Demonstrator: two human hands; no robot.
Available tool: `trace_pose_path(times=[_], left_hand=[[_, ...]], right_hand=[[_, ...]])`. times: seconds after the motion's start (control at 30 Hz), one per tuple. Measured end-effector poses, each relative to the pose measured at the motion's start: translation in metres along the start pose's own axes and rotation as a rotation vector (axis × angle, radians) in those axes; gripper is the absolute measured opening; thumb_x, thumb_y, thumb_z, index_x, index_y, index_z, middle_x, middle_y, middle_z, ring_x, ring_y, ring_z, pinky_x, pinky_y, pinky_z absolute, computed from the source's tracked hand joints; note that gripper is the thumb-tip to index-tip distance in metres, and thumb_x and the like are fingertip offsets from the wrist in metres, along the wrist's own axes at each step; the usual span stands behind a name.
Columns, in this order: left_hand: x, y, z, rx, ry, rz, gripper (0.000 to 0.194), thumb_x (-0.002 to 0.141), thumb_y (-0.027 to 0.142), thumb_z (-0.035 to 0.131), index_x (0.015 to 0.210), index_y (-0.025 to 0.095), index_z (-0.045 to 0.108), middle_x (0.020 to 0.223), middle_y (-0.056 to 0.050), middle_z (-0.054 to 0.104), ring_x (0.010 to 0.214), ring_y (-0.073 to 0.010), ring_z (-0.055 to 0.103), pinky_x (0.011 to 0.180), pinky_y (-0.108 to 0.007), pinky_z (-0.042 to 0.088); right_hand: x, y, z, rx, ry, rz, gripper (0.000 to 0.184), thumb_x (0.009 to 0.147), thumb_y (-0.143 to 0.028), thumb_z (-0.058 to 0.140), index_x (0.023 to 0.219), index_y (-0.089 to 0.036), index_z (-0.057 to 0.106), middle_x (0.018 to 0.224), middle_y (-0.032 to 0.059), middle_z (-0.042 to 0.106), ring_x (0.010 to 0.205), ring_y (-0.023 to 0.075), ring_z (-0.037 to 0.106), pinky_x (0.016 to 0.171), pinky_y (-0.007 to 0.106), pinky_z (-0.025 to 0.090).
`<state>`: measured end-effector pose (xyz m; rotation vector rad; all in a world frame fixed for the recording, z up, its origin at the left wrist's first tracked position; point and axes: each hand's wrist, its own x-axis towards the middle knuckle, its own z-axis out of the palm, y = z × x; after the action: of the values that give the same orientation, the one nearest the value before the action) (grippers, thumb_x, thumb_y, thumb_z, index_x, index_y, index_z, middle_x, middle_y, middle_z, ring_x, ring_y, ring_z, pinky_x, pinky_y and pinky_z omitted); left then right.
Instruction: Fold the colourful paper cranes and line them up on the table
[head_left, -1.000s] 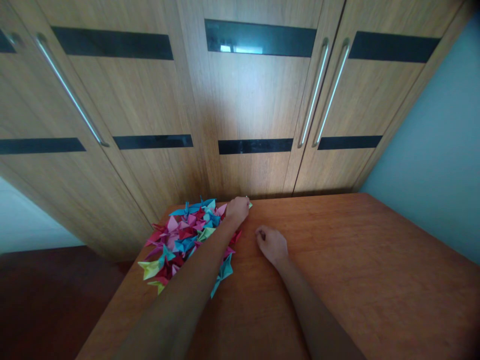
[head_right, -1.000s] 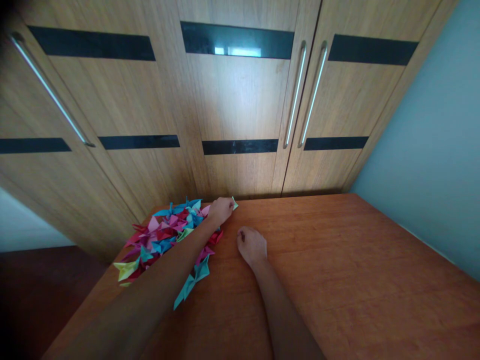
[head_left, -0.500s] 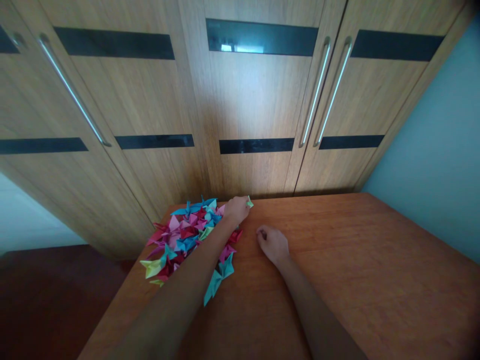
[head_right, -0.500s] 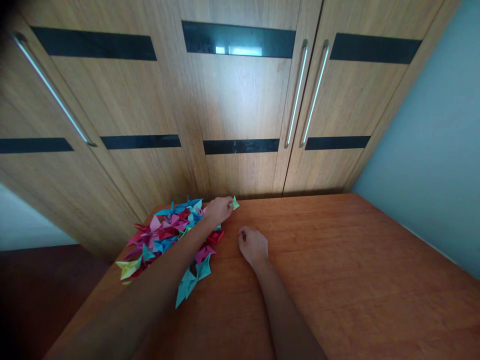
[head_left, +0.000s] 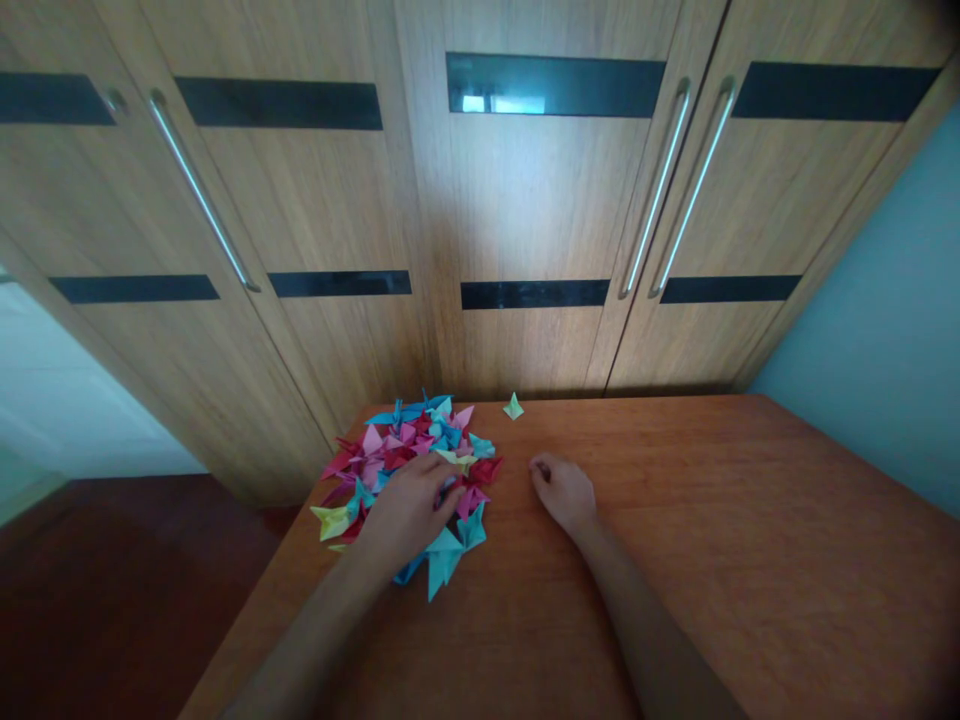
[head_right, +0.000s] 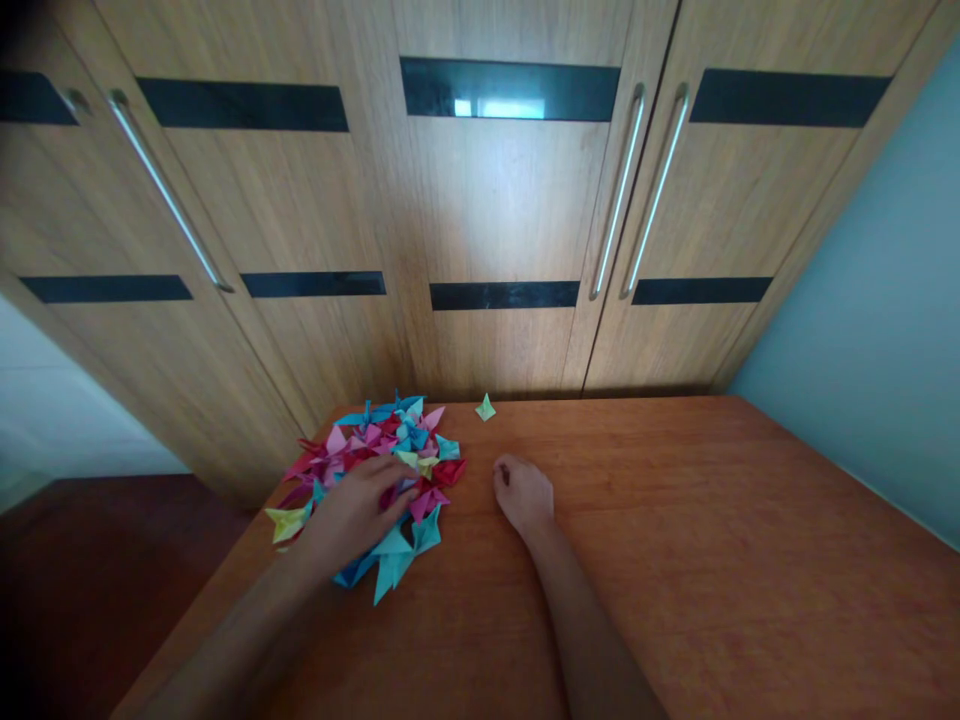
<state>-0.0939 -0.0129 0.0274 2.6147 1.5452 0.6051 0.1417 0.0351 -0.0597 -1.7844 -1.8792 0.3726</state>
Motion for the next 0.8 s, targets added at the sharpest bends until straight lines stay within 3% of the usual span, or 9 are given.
trace_pose_path(times=[0.17, 0.3, 0.47, 0.63, 0.8], left_hand=[[-0.050, 0.005, -0.002, 0.047, -0.040, 0.014, 0.022, 0.081, 0.032, 0.058, 0.102, 0.026, 0.063, 0.107, -0.005, 0.061, 0.099, -0.0228, 0.057, 0.088, -0.036, 0.045], [-0.065, 0.002, 0.010, 0.110, -0.113, 0.034, 0.026, 0.081, 0.024, 0.058, 0.106, 0.026, 0.060, 0.107, -0.004, 0.063, 0.100, -0.0241, 0.058, 0.087, -0.038, 0.048], [-0.066, -0.006, 0.022, 0.074, -0.034, 0.053, 0.026, 0.085, 0.023, 0.053, 0.110, 0.024, 0.060, 0.106, -0.006, 0.064, 0.099, -0.0231, 0.060, 0.084, -0.036, 0.051], [-0.055, -0.004, 0.010, -0.135, 0.149, -0.055, 0.022, 0.084, 0.034, 0.056, 0.102, 0.024, 0.065, 0.099, -0.005, 0.068, 0.090, -0.0192, 0.064, 0.079, -0.030, 0.052], [-0.033, 0.001, -0.004, -0.292, 0.276, -0.240, 0.023, 0.082, 0.040, 0.056, 0.091, 0.022, 0.067, 0.081, -0.001, 0.070, 0.071, -0.0169, 0.064, 0.065, -0.027, 0.052]], right_hand=[[-0.001, 0.000, 0.000, -0.002, -0.011, -0.008, 0.017, 0.083, -0.022, 0.048, 0.087, -0.027, 0.064, 0.089, -0.0010, 0.068, 0.081, 0.0148, 0.060, 0.066, 0.022, 0.037], [-0.003, -0.001, 0.001, 0.013, 0.000, -0.027, 0.016, 0.082, -0.022, 0.048, 0.086, -0.026, 0.064, 0.085, -0.0005, 0.067, 0.079, 0.0145, 0.060, 0.067, 0.022, 0.038], [-0.005, 0.000, 0.001, 0.038, 0.009, -0.031, 0.017, 0.082, -0.021, 0.048, 0.086, -0.025, 0.065, 0.085, 0.0005, 0.068, 0.079, 0.0146, 0.060, 0.068, 0.022, 0.039], [-0.003, 0.001, 0.003, 0.117, 0.044, -0.075, 0.016, 0.080, -0.021, 0.049, 0.081, -0.023, 0.065, 0.081, 0.0016, 0.067, 0.076, 0.0163, 0.059, 0.068, 0.025, 0.040], [-0.008, -0.023, -0.005, 0.623, 0.000, -0.164, 0.020, 0.082, -0.034, 0.052, 0.086, -0.020, 0.065, 0.077, 0.0022, 0.065, 0.070, 0.0156, 0.057, 0.066, 0.026, 0.043]])
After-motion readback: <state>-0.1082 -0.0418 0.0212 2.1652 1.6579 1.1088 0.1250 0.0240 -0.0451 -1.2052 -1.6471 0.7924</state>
